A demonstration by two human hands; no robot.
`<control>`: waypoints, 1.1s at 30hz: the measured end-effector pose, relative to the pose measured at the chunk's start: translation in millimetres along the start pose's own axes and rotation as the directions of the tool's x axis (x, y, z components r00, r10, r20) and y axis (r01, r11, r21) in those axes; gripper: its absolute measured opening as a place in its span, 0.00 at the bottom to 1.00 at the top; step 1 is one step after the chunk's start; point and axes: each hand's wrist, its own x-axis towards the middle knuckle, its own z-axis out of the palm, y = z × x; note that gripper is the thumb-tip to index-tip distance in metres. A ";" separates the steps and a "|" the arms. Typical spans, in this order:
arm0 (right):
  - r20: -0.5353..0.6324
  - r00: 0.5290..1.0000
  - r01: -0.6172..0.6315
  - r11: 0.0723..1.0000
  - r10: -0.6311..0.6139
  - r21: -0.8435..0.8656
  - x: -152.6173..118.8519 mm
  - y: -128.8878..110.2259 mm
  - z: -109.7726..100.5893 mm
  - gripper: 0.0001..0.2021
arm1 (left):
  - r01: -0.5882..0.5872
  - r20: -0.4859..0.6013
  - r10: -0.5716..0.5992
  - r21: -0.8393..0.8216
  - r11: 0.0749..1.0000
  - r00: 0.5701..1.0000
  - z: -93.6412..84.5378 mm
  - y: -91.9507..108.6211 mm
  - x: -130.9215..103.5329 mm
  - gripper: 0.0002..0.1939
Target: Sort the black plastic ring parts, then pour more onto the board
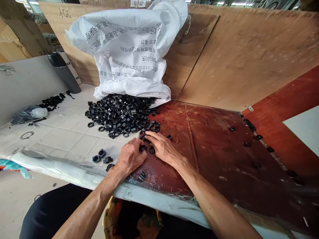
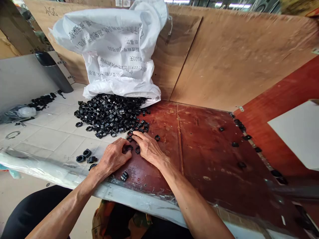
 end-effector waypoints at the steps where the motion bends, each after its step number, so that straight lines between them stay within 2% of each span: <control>1: 0.005 1.000 0.004 1.000 -0.004 -0.026 0.6 -1.1 1.1 0.30 | 0.002 -0.015 -0.002 -0.011 1.000 1.000 -0.2 -0.5 0.8 0.14; 6: 0.071 0.997 0.006 0.997 0.000 -0.081 4.2 -9.8 0.5 0.23 | 0.026 -0.057 -0.034 -0.140 0.990 0.998 -3.2 -0.7 3.9 0.15; 10: 0.080 0.996 -0.044 0.999 0.046 -0.020 3.0 -13.4 -1.2 0.18 | 0.023 -0.090 -0.050 -0.281 0.959 0.995 -5.9 -1.0 6.0 0.14; 14: -0.031 0.988 -0.138 0.958 0.151 0.250 -0.6 -10.3 -4.0 0.16 | 0.062 -0.058 -0.090 -0.376 0.925 0.994 -9.2 -1.4 7.4 0.14; 16: -0.077 0.967 -0.190 0.889 0.243 0.417 -1.4 -9.2 -7.7 0.12 | 0.100 -0.033 -0.125 -0.421 0.901 0.992 -11.3 -0.4 7.5 0.15; 20: -0.053 0.934 -0.244 0.740 0.353 0.626 0.0 -14.4 -15.7 0.11 | 0.133 0.021 -0.141 -0.490 0.861 0.990 -14.7 4.0 6.9 0.12; 24: -0.121 0.921 -0.207 0.731 0.369 0.651 1.2 -20.6 -16.9 0.06 | 0.167 0.050 -0.171 -0.588 0.791 0.984 -16.0 7.0 5.4 0.16; 27: -0.151 0.911 -0.195 0.723 0.384 0.663 0.8 -20.8 -15.4 0.06 | 0.156 0.051 -0.162 -0.646 0.747 0.986 -15.8 7.2 4.5 0.15; 33: -0.202 0.901 -0.150 0.713 0.384 0.685 -0.1 -23.9 -20.2 0.06 | 0.019 -0.056 -0.061 -0.568 0.823 0.997 -13.6 4.2 3.3 0.10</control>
